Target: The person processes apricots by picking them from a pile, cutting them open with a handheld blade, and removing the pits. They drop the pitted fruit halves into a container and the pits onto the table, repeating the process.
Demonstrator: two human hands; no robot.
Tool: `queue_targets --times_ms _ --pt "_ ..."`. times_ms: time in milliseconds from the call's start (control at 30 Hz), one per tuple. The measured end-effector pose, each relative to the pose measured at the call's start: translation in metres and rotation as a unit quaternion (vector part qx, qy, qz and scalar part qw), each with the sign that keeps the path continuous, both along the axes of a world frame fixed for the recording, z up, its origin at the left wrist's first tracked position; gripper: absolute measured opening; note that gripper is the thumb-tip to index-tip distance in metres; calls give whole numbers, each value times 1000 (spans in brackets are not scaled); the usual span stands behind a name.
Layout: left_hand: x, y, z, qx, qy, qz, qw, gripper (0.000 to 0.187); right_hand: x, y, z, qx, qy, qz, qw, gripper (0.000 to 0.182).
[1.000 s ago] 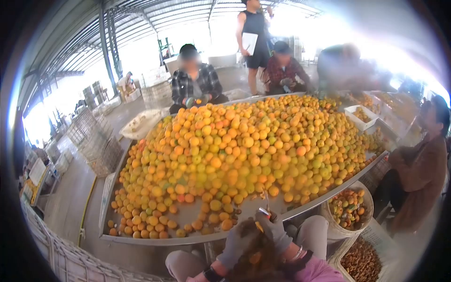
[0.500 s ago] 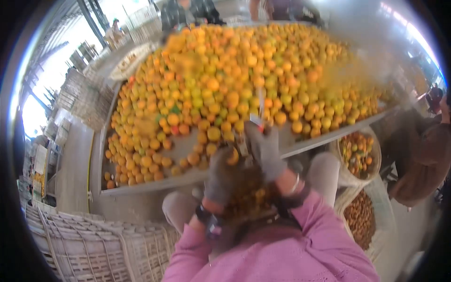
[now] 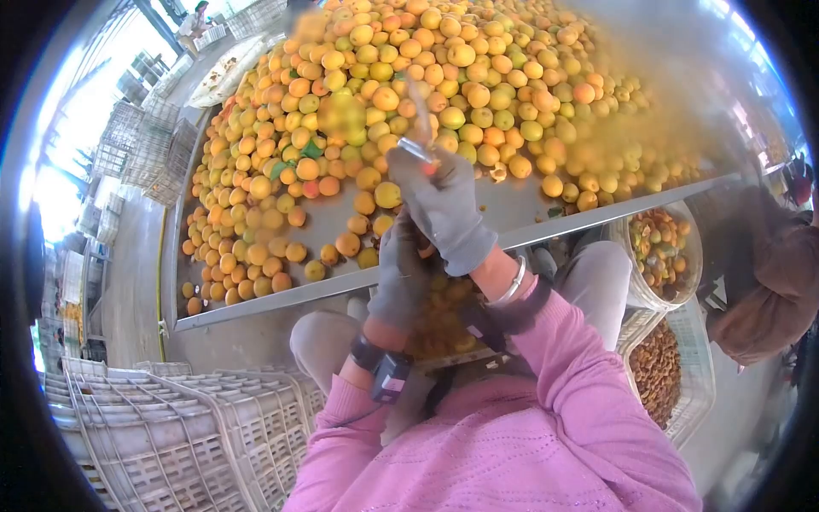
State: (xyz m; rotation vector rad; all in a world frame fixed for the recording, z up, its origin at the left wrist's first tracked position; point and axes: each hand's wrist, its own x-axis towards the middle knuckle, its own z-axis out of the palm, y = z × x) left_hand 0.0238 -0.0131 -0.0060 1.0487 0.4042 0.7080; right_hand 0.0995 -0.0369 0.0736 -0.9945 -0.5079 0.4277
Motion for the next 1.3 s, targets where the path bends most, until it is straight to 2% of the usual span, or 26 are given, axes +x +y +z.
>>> queue_targets --times_ms 67,100,167,300,367,400,467,500,567,600,667,800,867,900,967,1033,1100,1133,1167,1233,1300 --pt "-1 0 11 -182 33 -3 983 27 3 1 -7 -7 33 86 996 20" --pt "0 0 11 -181 32 -3 983 27 4 2 -8 -6 33 87 996 20" --pt "6 7 15 -152 27 16 988 30 8 8 -4 -32 127 115 985 22" --pt "26 18 4 -179 -5 83 980 33 21 26 -19 -25 153 83 984 22" --pt "20 26 0 -155 67 61 984 28 34 30 -22 -17 127 -27 991 27" --pt "22 27 0 -156 67 59 984 28 43 24 -25 -24 85 -37 995 29" --pt "28 28 -1 -270 -42 51 961 19 58 15 -26 -35 81 -47 995 30" --pt "28 28 -4 -272 -42 51 960 19 63 10 -27 -43 78 -54 995 30" --pt "27 31 -6 -163 65 37 984 10 68 -3 -29 -64 70 -51 994 29" --pt "26 33 -7 -162 63 37 984 10 70 -10 -30 -86 62 -48 993 28" --pt "25 35 -9 -127 145 21 981 18 79 -23 -38 -129 52 -39 989 24" --pt "23 23 9 -89 167 33 981 21 95 -42 -40 -208 5 13 978 21" --pt "13 12 12 95 91 -72 989 23 104 -43 -35 -369 -82 67 923 26" --pt "8 8 15 96 90 -74 989 23 107 -40 -33 -368 -82 65 924 26" --pt "-2 0 19 199 74 -216 953 24 112 -31 -33 -463 -225 77 854 27" --pt "-4 -2 23 184 102 -218 953 24 121 -18 -44 -444 -268 72 852 33" --pt "-7 -1 22 172 129 -216 953 23 131 0 -60 -435 -366 9 823 34" --pt "-7 3 19 176 136 -198 955 24 125 6 -42 -489 -358 18 795 38" --pt "-5 9 19 186 140 -175 957 24 128 13 -44 -476 -370 11 798 38" --pt "-6 14 15 185 101 -182 960 25 139 27 -62 -520 -437 -23 734 34" --pt "-5 14 5 70 82 -179 978 39 142 35 -70 -533 -438 -13 724 33"
